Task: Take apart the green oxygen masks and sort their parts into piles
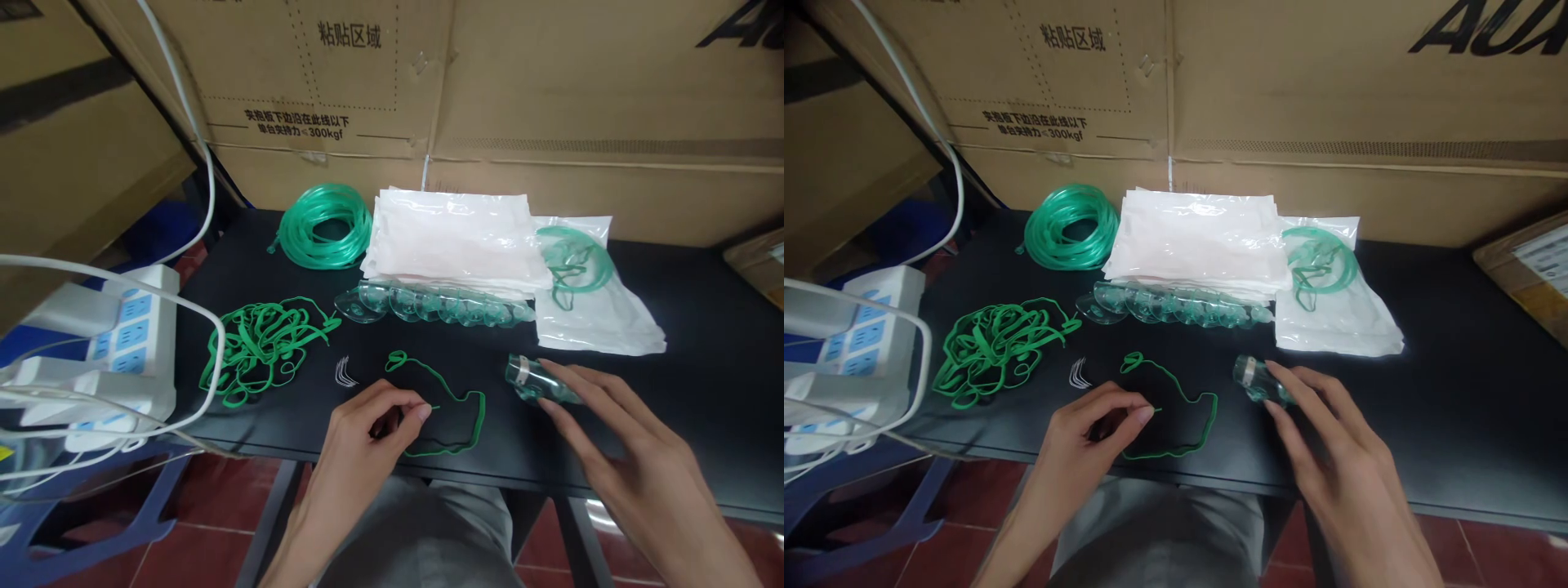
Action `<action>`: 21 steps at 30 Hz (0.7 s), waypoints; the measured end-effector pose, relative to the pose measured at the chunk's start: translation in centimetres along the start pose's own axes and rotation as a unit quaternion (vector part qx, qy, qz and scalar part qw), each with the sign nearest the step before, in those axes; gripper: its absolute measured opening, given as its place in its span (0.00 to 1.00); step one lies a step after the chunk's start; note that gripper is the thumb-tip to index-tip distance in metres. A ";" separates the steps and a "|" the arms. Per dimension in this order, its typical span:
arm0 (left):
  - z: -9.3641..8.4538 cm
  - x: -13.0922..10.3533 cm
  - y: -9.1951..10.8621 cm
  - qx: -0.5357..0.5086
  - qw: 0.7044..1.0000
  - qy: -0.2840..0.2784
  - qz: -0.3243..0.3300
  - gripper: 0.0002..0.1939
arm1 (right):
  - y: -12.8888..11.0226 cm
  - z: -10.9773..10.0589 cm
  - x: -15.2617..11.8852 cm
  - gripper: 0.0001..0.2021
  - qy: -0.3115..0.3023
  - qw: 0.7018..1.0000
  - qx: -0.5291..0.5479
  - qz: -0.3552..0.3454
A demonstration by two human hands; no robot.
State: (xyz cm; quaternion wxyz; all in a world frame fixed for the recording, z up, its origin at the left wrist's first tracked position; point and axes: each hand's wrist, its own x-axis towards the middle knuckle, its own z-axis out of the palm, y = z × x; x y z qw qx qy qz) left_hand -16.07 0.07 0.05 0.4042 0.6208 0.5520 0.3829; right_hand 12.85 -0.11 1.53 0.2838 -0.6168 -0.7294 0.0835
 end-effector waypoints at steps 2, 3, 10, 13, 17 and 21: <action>-0.1 0.0 0.0 -0.003 1.000 -0.003 0.003 0.06 | -2.2 0.4 0.7 0.17 -0.015 0.996 0.085 0.013; -0.1 0.0 0.0 -0.004 1.000 -0.004 0.003 0.06 | -3.2 0.7 1.1 0.16 -0.030 0.991 0.127 0.015; -0.2 0.0 -0.3 -0.025 1.000 -0.018 0.008 0.05 | -6.1 2.1 1.8 0.19 -0.133 0.958 0.252 0.030; -0.2 0.0 -0.2 -0.029 0.999 -0.019 0.011 0.05 | -5.8 2.2 1.7 0.19 -0.143 0.953 0.264 0.036; -0.2 0.0 -0.2 -0.027 0.999 -0.022 0.013 0.04 | -5.8 2.4 1.7 0.20 -0.141 0.953 0.267 0.037; -0.3 0.0 -0.2 -0.024 0.999 -0.023 0.017 0.04 | -5.9 2.8 1.7 0.20 -0.134 0.954 0.265 0.038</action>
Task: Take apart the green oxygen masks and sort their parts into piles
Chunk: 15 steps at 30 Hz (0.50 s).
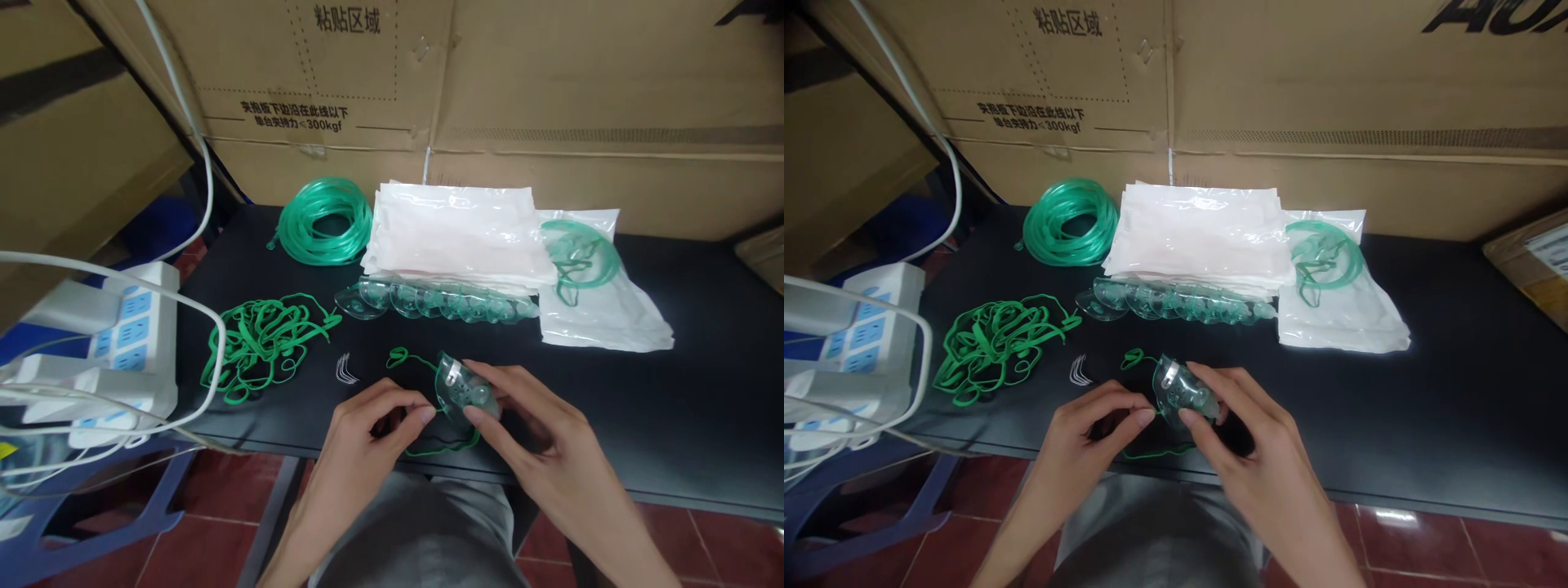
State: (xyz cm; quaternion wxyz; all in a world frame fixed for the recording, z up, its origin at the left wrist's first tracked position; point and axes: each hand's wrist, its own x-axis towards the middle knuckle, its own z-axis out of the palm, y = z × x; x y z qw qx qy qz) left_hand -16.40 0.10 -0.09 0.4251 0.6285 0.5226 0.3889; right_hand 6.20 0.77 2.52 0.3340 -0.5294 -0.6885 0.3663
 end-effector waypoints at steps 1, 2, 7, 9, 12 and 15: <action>0.0 0.0 0.0 0.002 1.000 -0.001 0.001 0.04 | 0.1 0.0 0.0 0.20 0.002 1.000 -0.002 -0.001; 0.0 -0.1 0.0 0.003 1.000 -0.002 0.002 0.04 | 0.1 0.1 0.0 0.20 0.004 1.000 -0.004 -0.001; -0.1 -0.1 -0.1 0.000 1.000 -0.004 0.012 0.04 | 0.3 0.0 -0.1 0.20 0.009 1.000 -0.010 -0.010; 0.0 0.0 -0.1 0.001 1.000 -0.004 0.015 0.04 | 0.2 0.0 -0.1 0.20 0.012 1.000 -0.008 -0.012; 0.1 0.0 -0.1 0.006 1.000 -0.005 0.017 0.04 | 0.1 0.1 -0.2 0.20 0.002 1.000 -0.004 -0.008; 0.1 -0.1 -0.1 0.005 1.000 -0.005 0.019 0.04 | 0.0 0.1 -0.2 0.20 -0.007 1.000 0.001 -0.002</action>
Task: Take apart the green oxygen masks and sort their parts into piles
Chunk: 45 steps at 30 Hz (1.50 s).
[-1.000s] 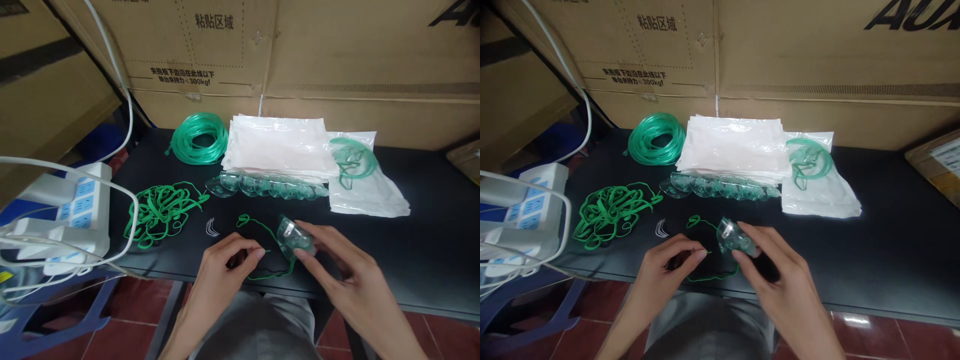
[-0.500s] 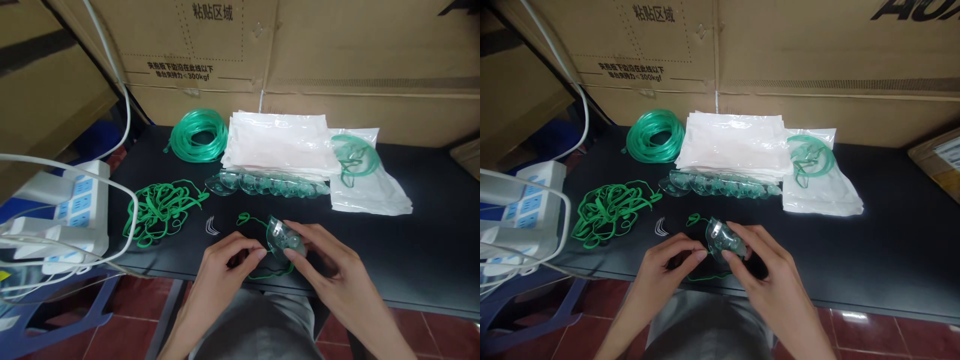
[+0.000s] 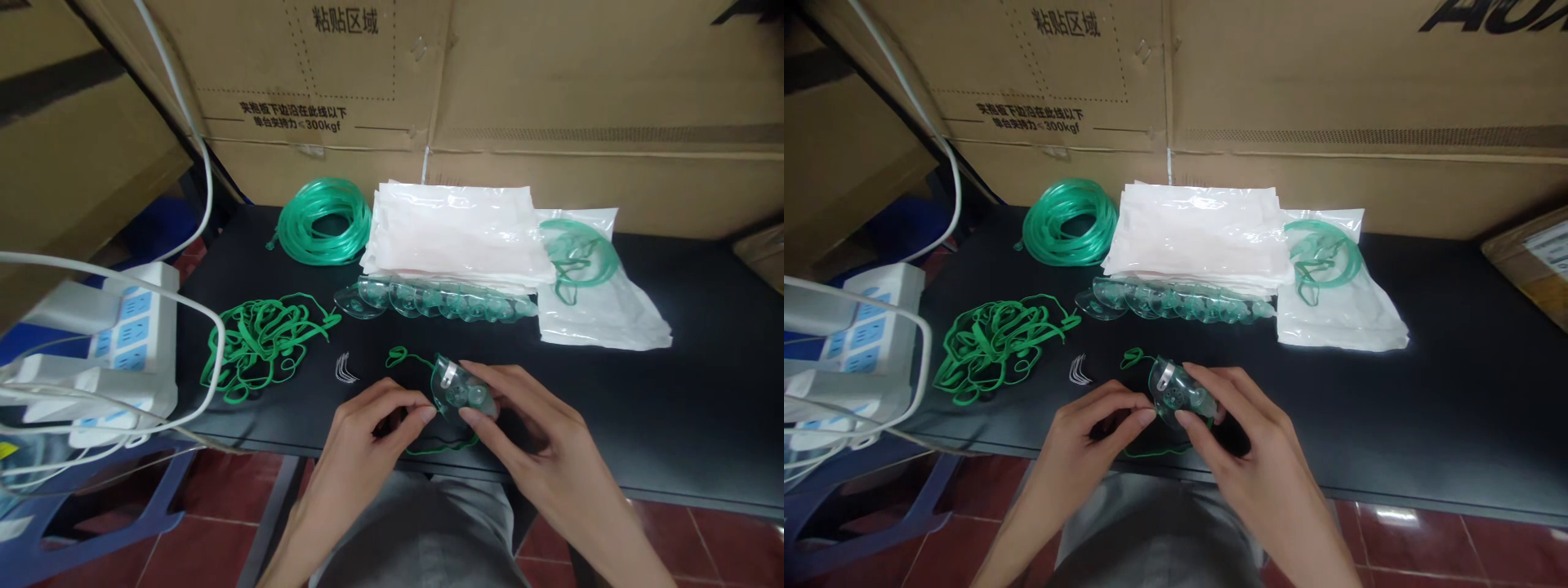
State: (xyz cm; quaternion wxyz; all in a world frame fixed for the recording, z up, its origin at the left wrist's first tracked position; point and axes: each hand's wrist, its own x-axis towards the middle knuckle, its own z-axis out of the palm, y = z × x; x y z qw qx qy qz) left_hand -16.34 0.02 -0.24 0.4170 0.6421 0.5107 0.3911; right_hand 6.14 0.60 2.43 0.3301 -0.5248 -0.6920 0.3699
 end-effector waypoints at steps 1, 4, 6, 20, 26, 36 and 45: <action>0.0 0.0 0.0 -0.002 1.000 0.000 0.000 0.04 | 0.0 0.0 0.0 0.20 0.001 1.000 -0.001 0.002; 0.0 0.0 0.0 -0.013 1.000 0.001 0.001 0.03 | 0.0 0.2 0.1 0.20 -0.002 1.000 0.000 0.006; -0.1 0.1 0.0 -0.027 1.000 0.003 -0.002 0.04 | -0.1 0.2 0.1 0.20 -0.012 1.000 0.008 0.007; -0.3 0.3 1.2 -0.164 0.977 -0.038 -0.132 0.10 | -0.8 0.5 -0.1 0.22 0.042 0.997 -0.018 -0.064; -0.3 0.3 1.3 -0.169 0.975 -0.035 -0.139 0.11 | -0.9 1.2 0.2 0.15 0.053 0.988 -0.020 -0.144; 0.3 0.1 1.4 -0.165 0.981 -0.016 -0.103 0.05 | -0.9 1.7 0.3 0.13 0.048 0.990 0.023 -0.133; 0.9 -0.3 1.0 -0.089 0.994 0.033 -0.053 0.06 | -1.0 2.0 -0.1 0.13 0.079 0.988 0.038 -0.129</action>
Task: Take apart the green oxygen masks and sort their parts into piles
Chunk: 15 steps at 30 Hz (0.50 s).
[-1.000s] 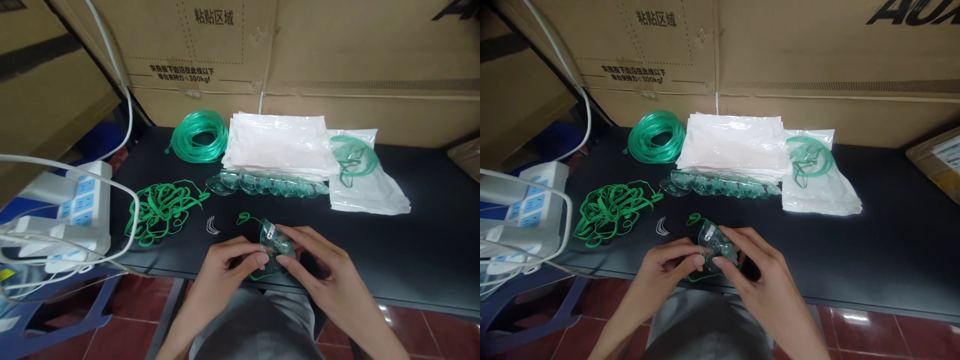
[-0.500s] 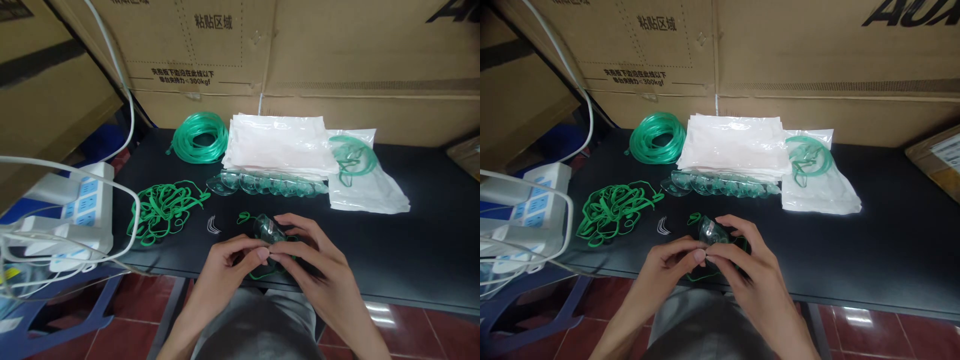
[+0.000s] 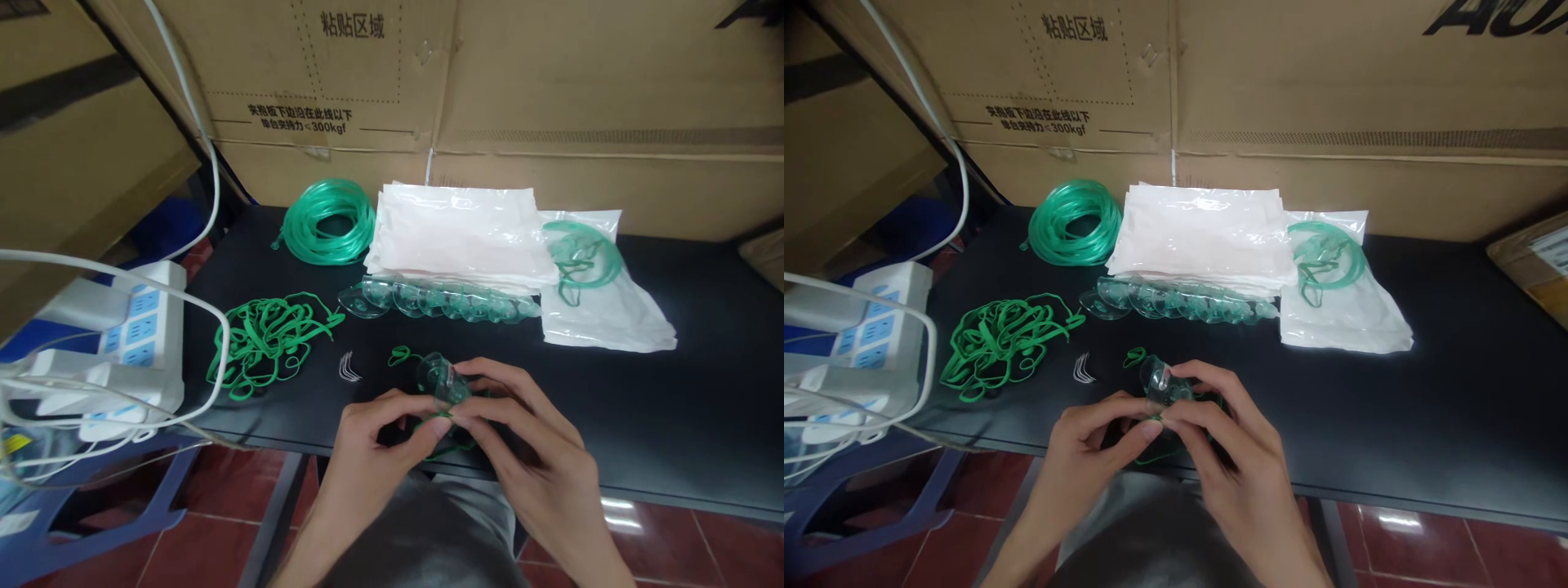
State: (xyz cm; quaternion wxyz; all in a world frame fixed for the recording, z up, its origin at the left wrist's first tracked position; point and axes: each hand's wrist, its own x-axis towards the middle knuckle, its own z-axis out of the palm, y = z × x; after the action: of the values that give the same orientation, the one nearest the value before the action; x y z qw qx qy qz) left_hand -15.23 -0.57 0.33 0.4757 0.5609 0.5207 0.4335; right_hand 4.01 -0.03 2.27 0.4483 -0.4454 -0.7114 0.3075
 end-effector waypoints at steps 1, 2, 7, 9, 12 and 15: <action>0.1 0.0 0.0 0.005 1.000 0.006 0.014 0.07 | -0.1 0.0 0.0 0.13 0.004 1.000 -0.003 0.001; 0.1 -0.1 0.0 0.008 1.000 0.010 0.025 0.08 | -0.1 -0.1 -0.1 0.13 0.010 1.000 -0.006 0.004; 0.3 -0.2 0.3 0.008 0.999 0.017 0.046 0.07 | -0.2 -0.6 -0.1 0.13 0.039 0.999 -0.029 0.005; 0.3 -0.2 0.4 0.008 0.999 0.023 0.048 0.07 | -0.2 -0.9 -0.2 0.12 0.047 0.998 -0.032 0.010; 0.2 -0.3 0.4 0.010 0.998 0.025 0.048 0.08 | -0.1 -1.4 -0.3 0.11 0.057 0.998 -0.032 0.022; 0.2 -0.4 0.3 0.014 0.999 0.029 0.042 0.08 | -0.2 -1.9 -0.4 0.09 0.074 0.996 -0.038 0.037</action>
State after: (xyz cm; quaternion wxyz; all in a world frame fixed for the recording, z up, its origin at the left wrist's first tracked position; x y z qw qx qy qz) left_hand -15.06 -1.00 0.56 0.4338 0.5763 0.5160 0.4620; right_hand 5.76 -0.42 3.12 0.4704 -0.5095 -0.6708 0.2628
